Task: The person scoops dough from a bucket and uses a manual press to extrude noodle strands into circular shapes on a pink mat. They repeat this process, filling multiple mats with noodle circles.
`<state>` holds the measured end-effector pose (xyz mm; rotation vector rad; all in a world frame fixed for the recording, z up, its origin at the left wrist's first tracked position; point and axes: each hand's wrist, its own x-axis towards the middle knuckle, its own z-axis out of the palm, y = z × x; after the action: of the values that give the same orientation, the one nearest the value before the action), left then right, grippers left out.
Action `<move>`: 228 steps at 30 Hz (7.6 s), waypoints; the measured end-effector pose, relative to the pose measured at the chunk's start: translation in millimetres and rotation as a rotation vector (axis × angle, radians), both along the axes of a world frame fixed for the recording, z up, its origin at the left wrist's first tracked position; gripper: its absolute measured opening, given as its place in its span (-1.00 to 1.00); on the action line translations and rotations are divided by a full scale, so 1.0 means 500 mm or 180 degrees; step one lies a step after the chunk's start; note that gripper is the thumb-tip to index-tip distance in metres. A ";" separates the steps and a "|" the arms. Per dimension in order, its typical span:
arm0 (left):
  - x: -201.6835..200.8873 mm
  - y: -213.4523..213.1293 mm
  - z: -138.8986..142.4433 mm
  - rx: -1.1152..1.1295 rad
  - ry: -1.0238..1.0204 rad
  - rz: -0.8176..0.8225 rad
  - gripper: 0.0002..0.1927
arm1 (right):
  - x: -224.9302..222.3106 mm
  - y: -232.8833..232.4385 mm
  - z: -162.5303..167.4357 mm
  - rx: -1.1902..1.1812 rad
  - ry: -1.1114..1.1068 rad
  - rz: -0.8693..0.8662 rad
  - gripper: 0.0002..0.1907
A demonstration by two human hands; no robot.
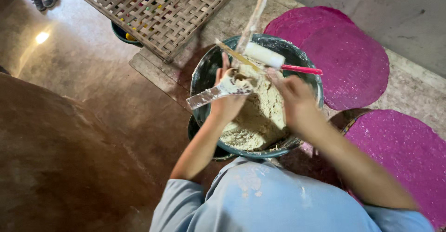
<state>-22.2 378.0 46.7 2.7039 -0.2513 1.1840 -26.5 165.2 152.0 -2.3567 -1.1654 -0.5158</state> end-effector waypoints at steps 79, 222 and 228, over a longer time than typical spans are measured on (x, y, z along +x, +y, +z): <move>-0.152 0.056 -0.080 -0.2000 -0.0128 -0.0069 -0.63 | -0.129 0.018 -0.142 -0.2356 0.2672 -0.0222 -0.37; -0.075 0.150 -0.144 -0.3475 0.0066 -0.0850 -0.42 | 0.123 0.071 0.003 -0.3454 0.1903 -0.1065 -0.20; -0.081 0.156 -0.188 -0.3627 0.0341 -0.0469 -0.65 | 0.193 -0.100 0.032 -0.4491 0.2477 -0.0531 -0.51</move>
<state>-62.8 455.9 -47.5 1.6901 0.1968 0.7587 70.2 115.1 168.1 -3.1294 -1.0028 1.5755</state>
